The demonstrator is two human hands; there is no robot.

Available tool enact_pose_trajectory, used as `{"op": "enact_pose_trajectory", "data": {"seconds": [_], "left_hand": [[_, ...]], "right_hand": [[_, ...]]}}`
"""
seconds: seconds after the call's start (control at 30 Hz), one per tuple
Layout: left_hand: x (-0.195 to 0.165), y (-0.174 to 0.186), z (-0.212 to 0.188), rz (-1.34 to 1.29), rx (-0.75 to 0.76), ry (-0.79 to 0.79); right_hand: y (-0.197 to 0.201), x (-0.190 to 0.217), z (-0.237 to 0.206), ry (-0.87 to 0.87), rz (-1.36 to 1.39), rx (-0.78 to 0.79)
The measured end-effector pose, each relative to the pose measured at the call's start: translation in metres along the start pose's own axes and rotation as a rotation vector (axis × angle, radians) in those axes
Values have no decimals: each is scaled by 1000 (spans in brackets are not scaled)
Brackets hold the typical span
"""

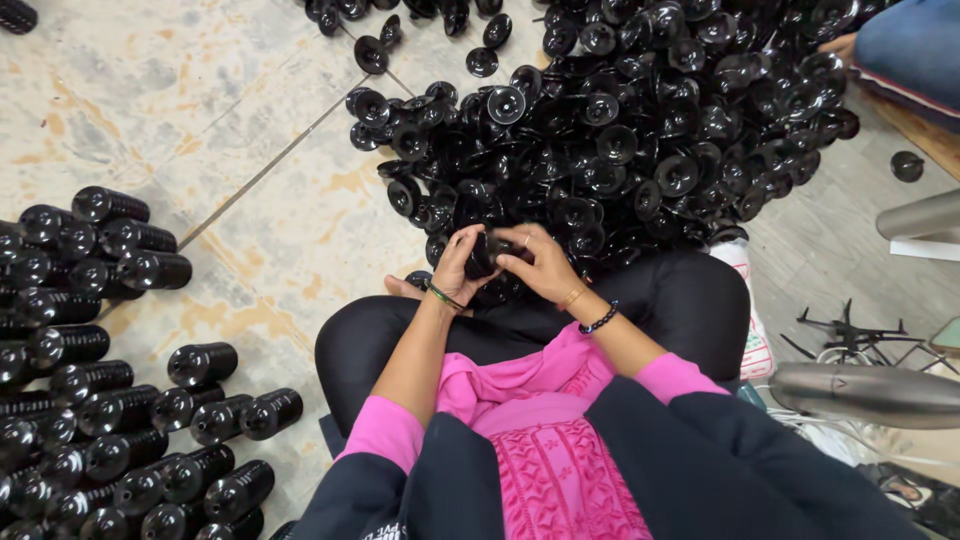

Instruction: The person sits on the floor among large piles of black plastic components. They pick up parts one at a time, press and stack them together by hand on their lap, and set the assembled stacks down on the floor beside them, repeating this cycle throughout the episode.

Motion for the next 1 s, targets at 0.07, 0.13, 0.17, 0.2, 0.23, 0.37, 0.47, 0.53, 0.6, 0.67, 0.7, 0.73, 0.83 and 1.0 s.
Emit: {"op": "enact_pose_trajectory", "data": {"seconds": [0.07,0.13,0.17,0.2,0.23,0.37,0.47,0.53,0.6,0.67,0.7,0.73,0.83,1.0], "left_hand": [[-1,3,-6,9,-6,-19],[-2,5,-9,45,-37,-37],[-1,6,-10,107,-41,-51],[1,6,-11,168,-45,-64],[2,6,-10,230,-50,-78],[7,1,-9,420,44,-231],[7,-4,-10,728,79,-369],[8,-6,-10,699,107,-302],[7,-6,-7,487,20,-230],[3,-3,-5,310,-121,-147],[-1,2,-2,241,-212,-103],[-4,6,-1,174,-300,-62],[-11,11,2,-41,-201,-51],[-10,16,7,-125,-102,-71]], "right_hand": [[1,8,2,177,-57,17],[3,3,5,158,-40,69],[3,-5,6,49,9,114],[2,-14,5,-60,59,159],[2,-26,3,-233,252,150],[-4,-58,-18,-625,644,108],[-3,-58,-26,-620,584,143],[-1,-53,-16,-577,437,155],[7,-48,9,-496,196,140],[9,-38,48,-126,-77,-118],[4,-36,62,-75,-255,-108],[-3,-35,74,-20,-433,-100],[-10,-34,90,-46,-519,-81],[8,-51,52,-324,438,-248]]}}
Point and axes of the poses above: each hand's wrist, its own z-axis towards the middle knuckle, its own y-axis out of the back of the hand, x = y × z, the point moved 3 cm from there along z, towards the middle knuckle, and after that the axes turned 9 degrees about z, right-handed, at the moved point
